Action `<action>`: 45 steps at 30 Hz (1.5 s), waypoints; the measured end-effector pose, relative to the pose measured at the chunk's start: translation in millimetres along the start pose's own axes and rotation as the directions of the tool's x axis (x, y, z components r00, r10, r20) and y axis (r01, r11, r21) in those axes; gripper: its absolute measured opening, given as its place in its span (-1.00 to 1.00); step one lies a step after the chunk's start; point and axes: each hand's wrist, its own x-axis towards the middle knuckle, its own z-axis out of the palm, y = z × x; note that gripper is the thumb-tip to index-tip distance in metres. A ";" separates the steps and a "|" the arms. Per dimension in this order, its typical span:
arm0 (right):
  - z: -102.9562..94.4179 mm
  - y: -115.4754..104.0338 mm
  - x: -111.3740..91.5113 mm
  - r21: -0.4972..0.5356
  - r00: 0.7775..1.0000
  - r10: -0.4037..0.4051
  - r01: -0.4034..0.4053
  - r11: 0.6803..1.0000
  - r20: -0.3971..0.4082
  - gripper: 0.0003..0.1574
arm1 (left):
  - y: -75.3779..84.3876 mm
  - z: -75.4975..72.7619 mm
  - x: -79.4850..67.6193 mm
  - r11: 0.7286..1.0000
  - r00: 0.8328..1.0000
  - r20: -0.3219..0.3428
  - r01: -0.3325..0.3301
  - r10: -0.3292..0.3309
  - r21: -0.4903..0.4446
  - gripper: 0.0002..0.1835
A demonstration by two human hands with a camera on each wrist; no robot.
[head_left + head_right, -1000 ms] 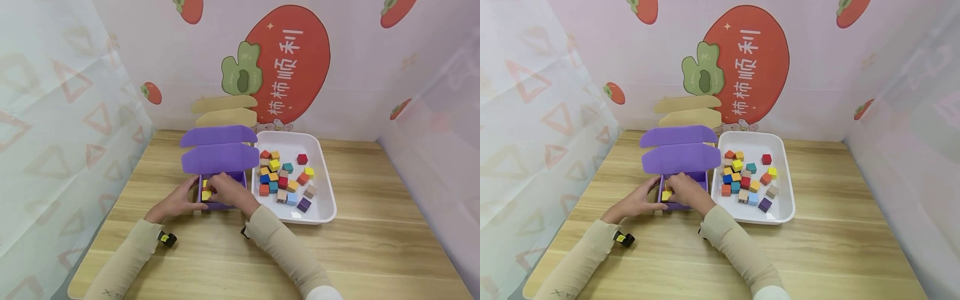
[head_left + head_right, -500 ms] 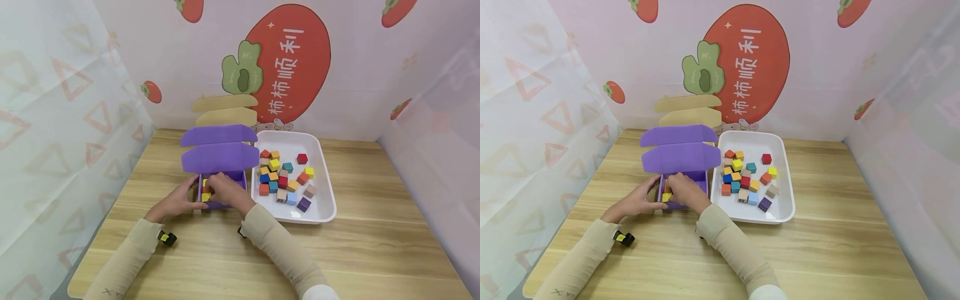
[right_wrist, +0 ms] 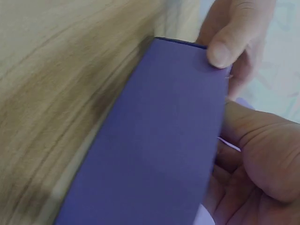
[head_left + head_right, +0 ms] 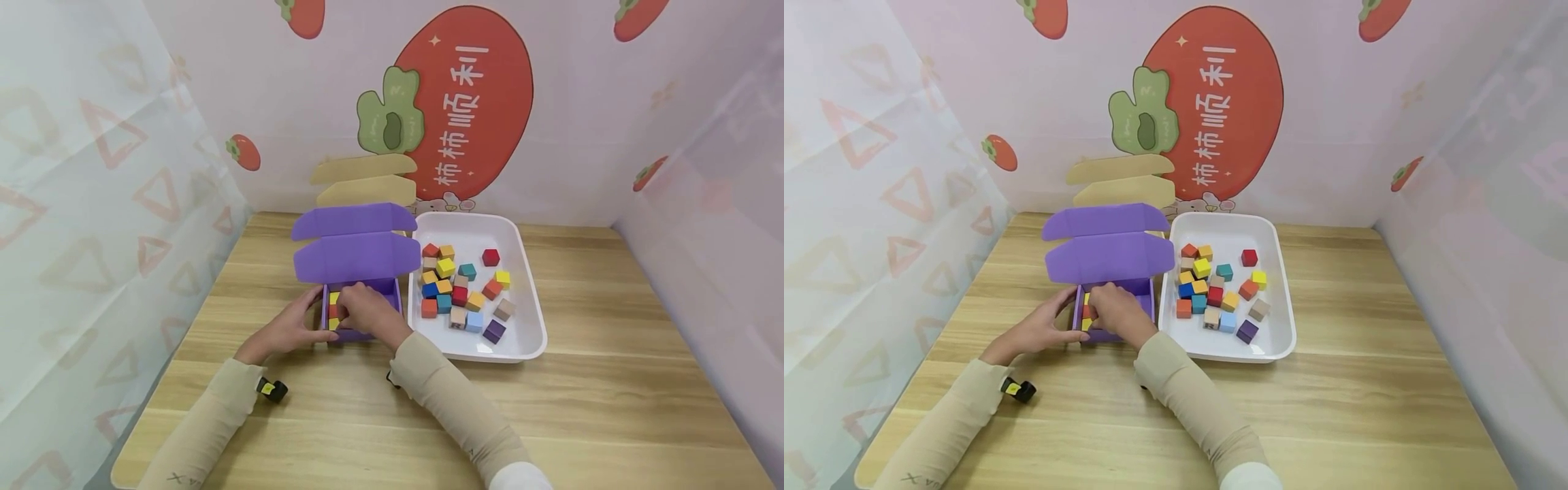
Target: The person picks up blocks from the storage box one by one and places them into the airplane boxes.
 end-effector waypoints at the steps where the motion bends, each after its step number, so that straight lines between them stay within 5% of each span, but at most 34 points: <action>1: -0.9 -0.3 -1.2 0.003 1.000 -0.002 0.002 1.000 0.001 -0.82 | -0.2 0.1 0.0 1.000 1.000 0.001 0.001 -0.001 -0.002 0.22; 6: -12.5 -3.9 -11.5 0.019 1.000 -0.002 0.002 1.000 -0.001 -0.91 | -1.1 0.4 -0.2 1.000 1.000 0.005 0.016 -0.016 -0.002 0.22; 15: -56.8 5.2 -41.4 0.129 0.999 0.006 0.001 0.992 -0.051 -0.62 | -0.4 -0.7 -0.8 0.999 0.999 0.007 0.044 -0.044 0.007 0.26; 21: -90.7 30.1 -58.5 0.135 0.990 0.050 -0.032 0.990 -0.132 -0.55 | -0.4 -1.4 -1.1 0.999 0.999 0.006 0.048 -0.048 0.009 0.28; 30: -135.8 80.5 -75.5 0.147 0.959 0.237 -0.215 0.965 -0.154 -0.58 | -3.2 -0.9 -0.6 0.999 0.999 0.010 0.043 -0.043 0.001 0.29; 35: -140.9 100.8 -78.6 0.154 0.931 0.338 -0.317 0.936 -0.139 -0.58 | -2.6 -1.7 -1.4 0.998 0.998 0.010 0.055 -0.055 0.005 0.30; 45: -121.1 135.7 -67.1 0.159 0.877 0.477 -0.463 0.872 -0.063 -0.45 | -3.3 -1.9 -0.4 0.998 0.998 0.005 0.060 -0.060 0.013 0.32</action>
